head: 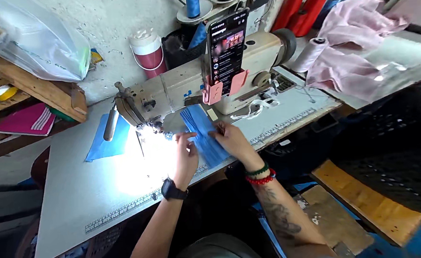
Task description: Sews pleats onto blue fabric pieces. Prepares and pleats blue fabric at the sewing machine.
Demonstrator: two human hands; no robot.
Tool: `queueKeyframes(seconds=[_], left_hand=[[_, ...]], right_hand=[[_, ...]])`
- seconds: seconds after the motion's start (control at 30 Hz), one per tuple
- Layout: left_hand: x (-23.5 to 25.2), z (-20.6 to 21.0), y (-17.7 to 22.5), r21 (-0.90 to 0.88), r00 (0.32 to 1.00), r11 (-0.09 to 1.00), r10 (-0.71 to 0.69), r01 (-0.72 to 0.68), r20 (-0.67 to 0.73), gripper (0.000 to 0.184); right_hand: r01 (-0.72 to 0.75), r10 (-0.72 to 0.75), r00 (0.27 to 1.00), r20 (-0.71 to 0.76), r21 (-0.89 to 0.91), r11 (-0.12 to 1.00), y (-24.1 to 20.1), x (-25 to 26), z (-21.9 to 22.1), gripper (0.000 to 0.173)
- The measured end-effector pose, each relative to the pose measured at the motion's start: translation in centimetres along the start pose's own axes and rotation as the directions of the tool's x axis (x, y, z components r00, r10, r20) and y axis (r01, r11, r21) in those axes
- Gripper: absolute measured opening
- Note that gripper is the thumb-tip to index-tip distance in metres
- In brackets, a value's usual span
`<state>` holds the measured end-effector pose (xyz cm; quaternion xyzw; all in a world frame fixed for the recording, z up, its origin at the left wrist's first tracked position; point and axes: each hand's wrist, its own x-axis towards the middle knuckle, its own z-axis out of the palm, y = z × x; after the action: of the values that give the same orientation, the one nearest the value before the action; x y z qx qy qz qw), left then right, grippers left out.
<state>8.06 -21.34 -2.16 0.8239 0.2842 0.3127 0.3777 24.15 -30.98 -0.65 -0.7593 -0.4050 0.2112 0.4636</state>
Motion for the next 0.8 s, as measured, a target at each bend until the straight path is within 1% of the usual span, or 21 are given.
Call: queueKeyframes(seconds=[0.03, 0.07, 0.1, 0.17, 0.23, 0.33, 0.43, 0.5, 0.57, 0.67, 0.73, 0.8], left_hand=[[0.7, -0.1, 0.1, 0.172, 0.989, 0.985, -0.003, -0.023, 0.145, 0.028], [1.3, 0.2, 0.2, 0.293, 0.963, 0.953, -0.006, -0.076, 0.269, 0.03], [1.7, 0.7, 0.0, 0.366, 0.934, 0.921, -0.007, -0.133, 0.358, 0.032], [2.1, 1.3, 0.1, 0.446, 0.9, 0.868, 0.002, -0.217, 0.435, 0.035], [2.5, 1.6, 0.4, 0.494, 0.885, 0.83, -0.002, -0.258, 0.465, 0.038], [3.2, 1.8, 0.7, 0.555, 0.879, 0.782, -0.019, -0.283, 0.476, 0.038], [3.6, 2.0, 0.7, 0.562, 0.878, 0.769, -0.001, -0.306, 0.479, 0.038], [3.5, 1.8, 0.3, 0.556, 0.879, 0.772, 0.009, -0.309, 0.476, 0.043], [3.4, 2.1, -0.1, 0.545, 0.872, 0.78, 0.002, -0.308, 0.49, 0.046], [3.2, 1.8, 0.1, 0.528, 0.839, 0.779, -0.002, -0.339, 0.543, 0.047], [2.3, 0.2, 0.5, 0.495, 0.812, 0.791, 0.005, -0.36, 0.583, 0.045], [0.9, -2.6, 0.8, 0.402, 0.806, 0.857, 0.026, -0.322, 0.591, 0.04]], right_hand=[[-0.027, 0.029, 0.999, 0.017, -0.109, 0.994, 0.6, 0.9, -0.5, 0.027], [-0.05, 0.056, 0.998, 0.03, -0.192, 0.98, 1.1, 1.7, -0.9, 0.029], [-0.065, 0.075, 0.997, 0.032, -0.244, 0.968, 1.5, 2.3, -1.3, 0.032], [-0.073, 0.076, 0.997, 0.0, -0.299, 0.952, 1.9, 2.7, -2.0, 0.038], [-0.092, 0.085, 0.996, -0.035, -0.344, 0.935, 2.1, 2.7, -2.4, 0.039], [-0.136, 0.121, 0.991, -0.064, -0.436, 0.89, 2.8, 2.5, -2.9, 0.039], [-0.159, 0.131, 0.987, -0.093, -0.472, 0.867, 3.7, 2.1, -3.7, 0.038], [-0.15, 0.128, 0.989, -0.078, -0.472, 0.868, 3.9, 2.0, -3.5, 0.038], [-0.133, 0.102, 0.991, -0.091, -0.493, 0.86, 3.8, 1.8, -3.4, 0.038], [-0.089, 0.025, 0.993, -0.118, -0.58, 0.81, 3.7, 1.1, -3.7, 0.038], [-0.068, -0.015, 0.992, -0.128, -0.616, 0.785, 3.2, 0.2, -4.4, 0.038], [-0.027, -0.082, 0.985, -0.15, -0.613, 0.789, 2.9, -1.4, -5.8, 0.037]])
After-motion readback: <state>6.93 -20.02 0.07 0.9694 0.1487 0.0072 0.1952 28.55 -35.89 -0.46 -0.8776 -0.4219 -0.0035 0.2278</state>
